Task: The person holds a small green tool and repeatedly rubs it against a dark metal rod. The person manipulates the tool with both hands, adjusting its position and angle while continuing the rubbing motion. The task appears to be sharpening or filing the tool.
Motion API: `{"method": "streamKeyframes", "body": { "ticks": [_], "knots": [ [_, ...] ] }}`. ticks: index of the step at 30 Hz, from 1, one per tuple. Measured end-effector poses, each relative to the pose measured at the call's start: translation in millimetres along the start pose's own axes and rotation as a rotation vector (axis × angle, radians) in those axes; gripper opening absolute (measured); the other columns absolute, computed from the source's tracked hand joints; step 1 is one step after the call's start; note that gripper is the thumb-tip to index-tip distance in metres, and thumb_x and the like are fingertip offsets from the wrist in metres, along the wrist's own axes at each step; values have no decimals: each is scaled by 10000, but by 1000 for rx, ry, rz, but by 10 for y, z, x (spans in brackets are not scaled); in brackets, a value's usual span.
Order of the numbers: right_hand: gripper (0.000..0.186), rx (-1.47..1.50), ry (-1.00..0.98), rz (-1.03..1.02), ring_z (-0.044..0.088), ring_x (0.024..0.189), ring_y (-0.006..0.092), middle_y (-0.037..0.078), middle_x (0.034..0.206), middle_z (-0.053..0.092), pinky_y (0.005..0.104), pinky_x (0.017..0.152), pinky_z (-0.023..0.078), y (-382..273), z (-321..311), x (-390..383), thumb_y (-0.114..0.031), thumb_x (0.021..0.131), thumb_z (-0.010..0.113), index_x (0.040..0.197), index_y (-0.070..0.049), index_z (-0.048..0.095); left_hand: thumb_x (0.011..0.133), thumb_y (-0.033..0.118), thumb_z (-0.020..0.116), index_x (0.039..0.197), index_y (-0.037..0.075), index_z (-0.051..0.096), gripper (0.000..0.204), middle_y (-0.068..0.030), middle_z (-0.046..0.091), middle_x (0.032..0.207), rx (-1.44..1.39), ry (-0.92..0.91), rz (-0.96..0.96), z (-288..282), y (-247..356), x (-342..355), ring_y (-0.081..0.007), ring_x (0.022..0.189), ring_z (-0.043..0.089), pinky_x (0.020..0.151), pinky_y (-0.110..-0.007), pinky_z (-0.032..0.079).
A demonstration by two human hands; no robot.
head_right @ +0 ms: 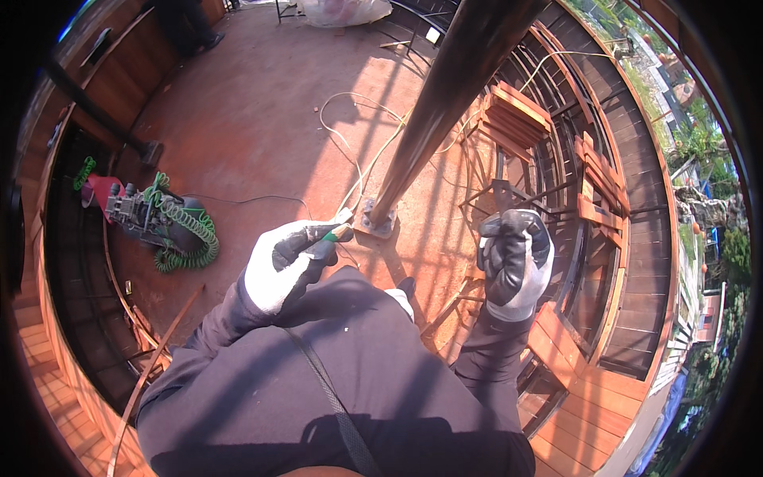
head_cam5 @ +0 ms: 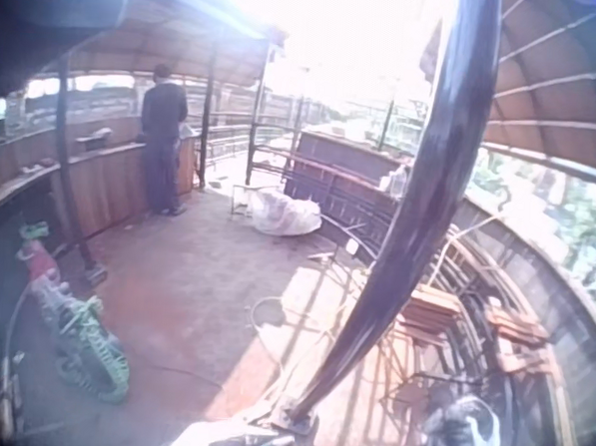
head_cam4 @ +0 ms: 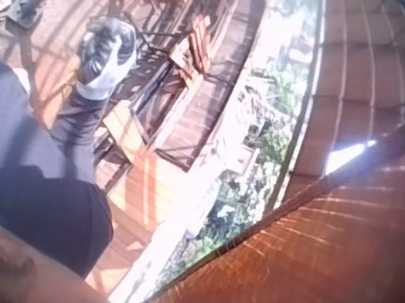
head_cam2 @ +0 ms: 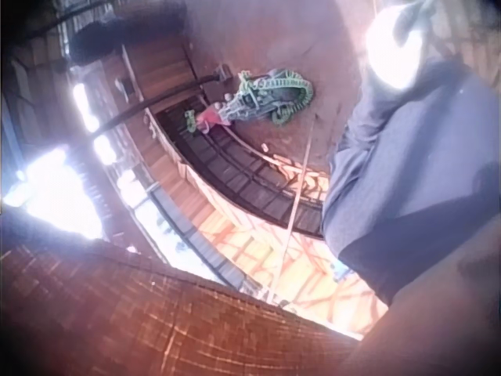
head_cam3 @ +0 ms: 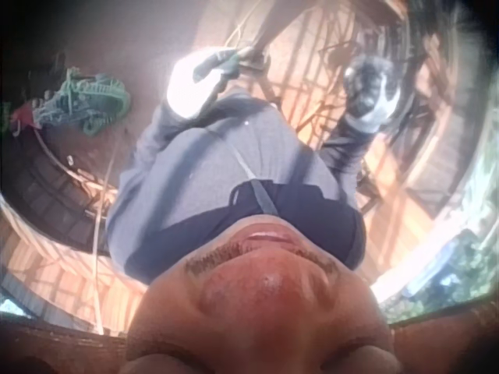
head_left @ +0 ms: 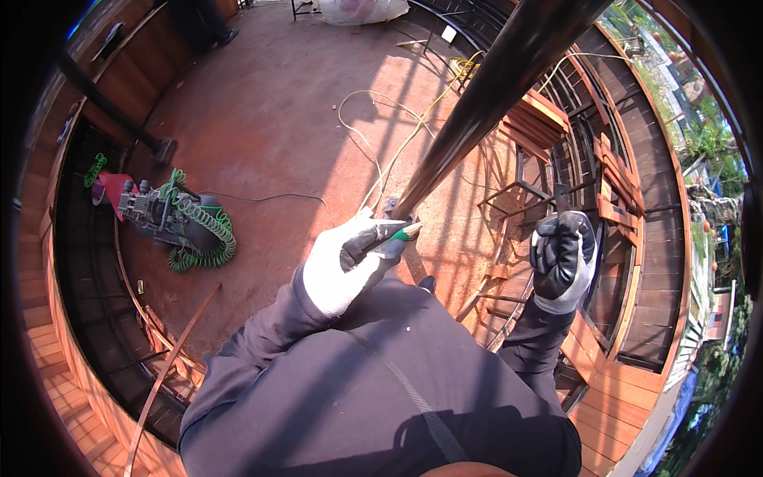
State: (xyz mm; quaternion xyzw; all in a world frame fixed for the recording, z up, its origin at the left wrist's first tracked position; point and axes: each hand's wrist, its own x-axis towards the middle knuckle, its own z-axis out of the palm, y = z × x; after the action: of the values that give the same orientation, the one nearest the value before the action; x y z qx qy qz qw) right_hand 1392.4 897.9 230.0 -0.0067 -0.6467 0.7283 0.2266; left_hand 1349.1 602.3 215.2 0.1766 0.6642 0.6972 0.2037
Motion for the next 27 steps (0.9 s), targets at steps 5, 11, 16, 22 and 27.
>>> {"method": "streamKeyframes", "body": {
  "ticks": [5, 11, 16, 22, 27],
  "knots": [
    [190, -64, -329, 374, 450, 498, 38, 29, 655, 609, 202, 464, 334, 18, 821, -252, -177, 917, 645, 854, 2, 639, 950, 166, 559, 1161, -26, 608, 289, -10, 617, 899, 149, -60, 55, 45, -29, 72, -51, 705, 487, 662, -208, 414],
    [167, -51, -449, 406, 616, 814, 112, 70, 850, 657, 249, 734, 479, 8, 786, -242, -110, 939, 610, 988, 46, 641, 929, 148, 582, 1099, -6, 632, 235, -20, 622, 874, 154, -89, 119, 78, -25, 66, -75, 735, 519, 685, -226, 426],
    [162, -82, -430, 371, 635, 852, 134, 105, 924, 657, 245, 739, 491, 155, 546, -279, -89, 930, 599, 1007, 49, 637, 892, 135, 606, 1133, 25, 660, 271, -124, 659, 884, 261, -64, 117, 125, 35, 62, -257, 809, 620, 896, -379, 430],
    [262, 138, 195, -133, 320, 428, 21, 17, 648, 564, 184, 400, 289, 157, -253, 77, -275, 949, 601, 1000, -18, 597, 962, 155, 544, 1218, -12, 620, 315, 2, 558, 830, 116, -11, 41, 11, -104, 9, -61, 672, 479, 647, -227, 401],
    [291, -69, -132, 235, 481, 491, 55, 62, 760, 657, 218, 444, 362, 7, 129, -160, -315, 937, 628, 913, -26, 615, 954, 136, 541, 1214, -19, 620, 313, -19, 561, 877, 44, -3, 24, 120, -102, 72, -58, 728, 492, 667, -214, 413]
  ]
}}
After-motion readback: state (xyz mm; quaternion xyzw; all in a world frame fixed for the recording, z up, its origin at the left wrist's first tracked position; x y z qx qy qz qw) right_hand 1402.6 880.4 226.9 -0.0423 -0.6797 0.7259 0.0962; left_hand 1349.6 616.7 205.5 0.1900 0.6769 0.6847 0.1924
